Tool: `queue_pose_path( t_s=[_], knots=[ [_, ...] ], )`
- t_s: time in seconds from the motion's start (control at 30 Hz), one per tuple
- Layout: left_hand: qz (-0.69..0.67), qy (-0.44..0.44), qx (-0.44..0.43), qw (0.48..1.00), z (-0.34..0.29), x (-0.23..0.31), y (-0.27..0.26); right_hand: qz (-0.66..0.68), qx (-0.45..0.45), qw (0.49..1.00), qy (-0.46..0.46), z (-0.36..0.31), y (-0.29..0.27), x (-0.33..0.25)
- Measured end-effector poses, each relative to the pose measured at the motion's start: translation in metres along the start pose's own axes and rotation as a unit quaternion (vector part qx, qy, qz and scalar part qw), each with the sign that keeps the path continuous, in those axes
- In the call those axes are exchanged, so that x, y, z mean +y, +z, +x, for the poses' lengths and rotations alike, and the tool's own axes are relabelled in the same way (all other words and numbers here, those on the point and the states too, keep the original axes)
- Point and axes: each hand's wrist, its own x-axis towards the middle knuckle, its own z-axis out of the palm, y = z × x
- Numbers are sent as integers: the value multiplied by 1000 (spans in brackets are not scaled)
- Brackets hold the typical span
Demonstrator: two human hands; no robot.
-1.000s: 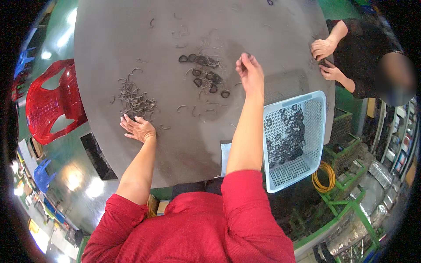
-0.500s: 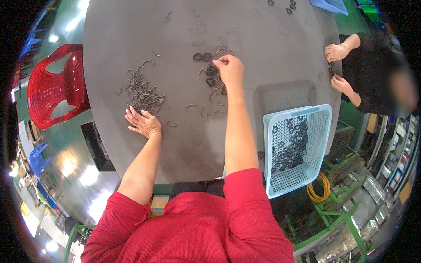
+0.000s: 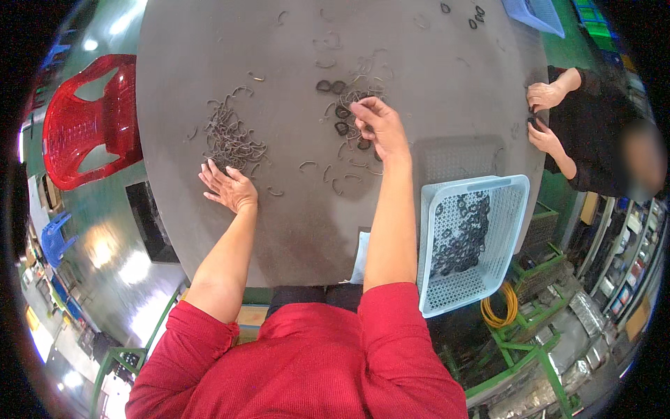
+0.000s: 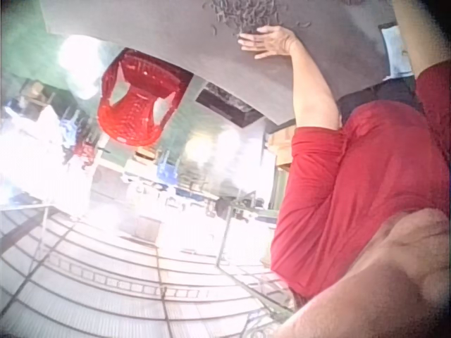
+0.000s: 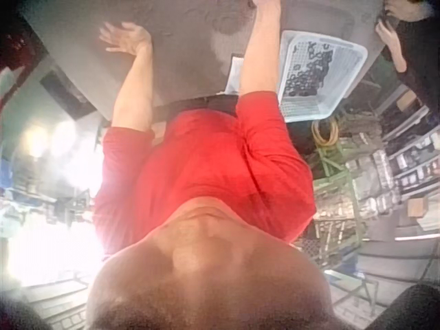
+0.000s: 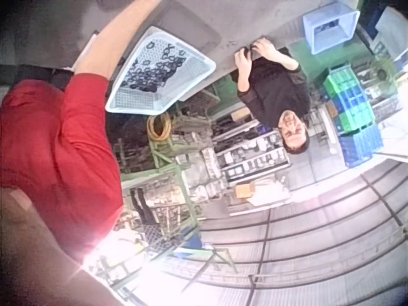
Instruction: The person sorts small black metal components by picking them up from a pile on the work table and placing them into a blue plastic basket, then sweeps the remaining items into an opening at the edge of the table.
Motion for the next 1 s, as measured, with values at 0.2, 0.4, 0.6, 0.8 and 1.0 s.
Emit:
queue_pose_path(
  t_s=[0.2, 0.4, 0.6, 0.8, 1.0],
  knots=[
    [-13, 11, 2, 1000, -3, 6, 4, -364, 87, 919, -126, 56, 12, -3],
    [-10, 7, 2, 1000, 0, -1, 1, -415, 47, 902, -110, 62, 21, -13],
    [-6, 7, 3, 1000, 0, -3, 2, -115, -36, 992, -46, 56, 26, -15],
    [-11, 15, 0, 1000, -3, 5, 7, -569, 85, 811, -107, 67, 60, -8],
    [12, 2, 9, 1000, 2, -9, 6, -459, 214, 851, -137, -92, -16, -56]
  ],
)
